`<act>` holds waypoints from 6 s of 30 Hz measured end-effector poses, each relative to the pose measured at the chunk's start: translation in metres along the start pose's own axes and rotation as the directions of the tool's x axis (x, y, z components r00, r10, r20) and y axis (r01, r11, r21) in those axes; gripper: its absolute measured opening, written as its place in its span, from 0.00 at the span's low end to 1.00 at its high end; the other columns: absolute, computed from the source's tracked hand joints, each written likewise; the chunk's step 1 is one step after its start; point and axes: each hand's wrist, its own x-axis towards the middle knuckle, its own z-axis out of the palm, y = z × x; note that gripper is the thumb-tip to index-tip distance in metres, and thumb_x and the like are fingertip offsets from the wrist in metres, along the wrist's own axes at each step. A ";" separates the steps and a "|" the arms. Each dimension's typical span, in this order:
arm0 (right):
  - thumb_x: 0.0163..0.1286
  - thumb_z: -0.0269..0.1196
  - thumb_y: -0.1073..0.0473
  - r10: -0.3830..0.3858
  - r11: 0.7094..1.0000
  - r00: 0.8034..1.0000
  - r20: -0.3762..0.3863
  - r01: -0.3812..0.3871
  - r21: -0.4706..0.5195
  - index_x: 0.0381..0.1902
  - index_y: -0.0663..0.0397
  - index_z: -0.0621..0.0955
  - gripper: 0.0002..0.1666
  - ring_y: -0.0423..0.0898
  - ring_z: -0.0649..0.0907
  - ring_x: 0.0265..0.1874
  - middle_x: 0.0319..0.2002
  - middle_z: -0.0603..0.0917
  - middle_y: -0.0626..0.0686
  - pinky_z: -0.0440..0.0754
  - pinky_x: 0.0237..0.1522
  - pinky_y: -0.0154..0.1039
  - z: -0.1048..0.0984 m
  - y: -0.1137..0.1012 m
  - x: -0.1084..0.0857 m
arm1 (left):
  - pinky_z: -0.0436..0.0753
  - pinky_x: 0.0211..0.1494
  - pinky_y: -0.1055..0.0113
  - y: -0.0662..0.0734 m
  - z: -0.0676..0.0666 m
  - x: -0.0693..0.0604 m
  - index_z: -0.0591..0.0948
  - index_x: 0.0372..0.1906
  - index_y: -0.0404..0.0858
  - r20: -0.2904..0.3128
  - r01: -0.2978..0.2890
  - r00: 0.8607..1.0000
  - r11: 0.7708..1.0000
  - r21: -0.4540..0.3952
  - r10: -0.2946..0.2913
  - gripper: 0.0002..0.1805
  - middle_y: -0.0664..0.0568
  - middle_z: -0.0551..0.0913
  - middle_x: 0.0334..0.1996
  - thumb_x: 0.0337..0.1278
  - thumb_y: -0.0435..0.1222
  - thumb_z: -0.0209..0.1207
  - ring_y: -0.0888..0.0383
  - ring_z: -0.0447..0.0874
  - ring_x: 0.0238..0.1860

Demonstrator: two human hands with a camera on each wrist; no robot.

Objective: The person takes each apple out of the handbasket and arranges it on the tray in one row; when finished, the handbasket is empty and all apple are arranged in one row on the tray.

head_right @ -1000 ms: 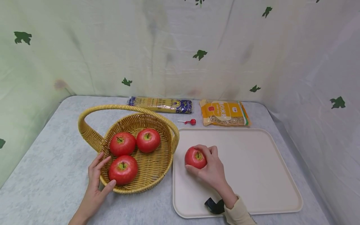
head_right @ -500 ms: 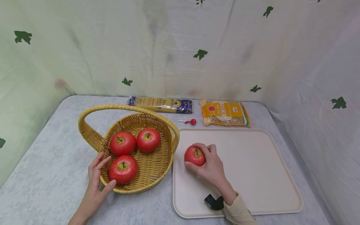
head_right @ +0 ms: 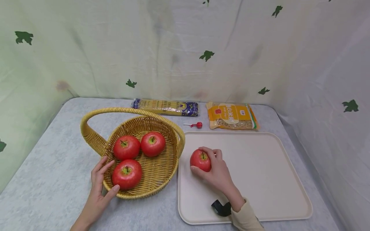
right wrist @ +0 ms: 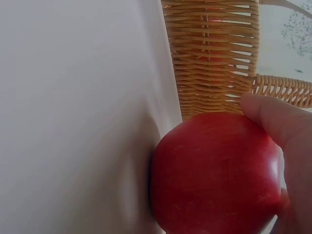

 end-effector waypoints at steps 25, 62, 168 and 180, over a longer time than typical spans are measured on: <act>0.53 0.73 0.47 -0.162 0.986 0.981 -0.107 0.164 0.014 0.64 0.41 0.70 0.41 0.59 0.63 0.62 0.65 0.62 0.59 0.77 0.44 0.57 0.006 -0.003 -0.009 | 0.45 0.58 0.32 0.000 0.001 0.000 0.60 0.70 0.40 -0.010 -0.003 1.000 1.000 0.009 0.003 0.40 0.52 0.41 0.72 0.52 0.25 0.61 0.55 0.34 0.71; 0.68 0.61 0.55 -0.685 0.663 0.718 -0.126 0.686 0.300 0.58 0.51 0.74 0.22 0.46 0.74 0.56 0.55 0.76 0.51 0.71 0.55 0.43 0.042 -0.109 -0.013 | 0.39 0.58 0.29 -0.003 -0.003 -0.001 0.51 0.74 0.42 0.031 -0.004 0.999 1.000 -0.003 0.004 0.48 0.56 0.31 0.73 0.49 0.26 0.62 0.53 0.27 0.71; 0.52 0.63 0.26 -0.358 0.924 0.855 0.375 0.383 0.010 0.59 0.33 0.67 0.40 0.41 0.78 0.41 0.49 0.74 0.46 0.76 0.41 0.39 0.067 -0.146 0.021 | 0.40 0.58 0.29 -0.003 -0.007 -0.002 0.49 0.75 0.46 0.073 0.042 0.996 0.998 0.041 -0.045 0.54 0.58 0.27 0.73 0.44 0.28 0.67 0.55 0.24 0.71; 0.54 0.68 0.36 -0.426 0.902 0.881 0.207 0.395 0.175 0.60 0.28 0.66 0.38 0.44 0.74 0.48 0.54 0.64 0.47 0.77 0.42 0.42 0.056 -0.138 0.009 | 0.39 0.59 0.31 -0.004 -0.005 -0.001 0.50 0.74 0.44 0.061 0.022 0.998 0.999 0.025 -0.024 0.51 0.57 0.28 0.73 0.46 0.27 0.65 0.54 0.25 0.71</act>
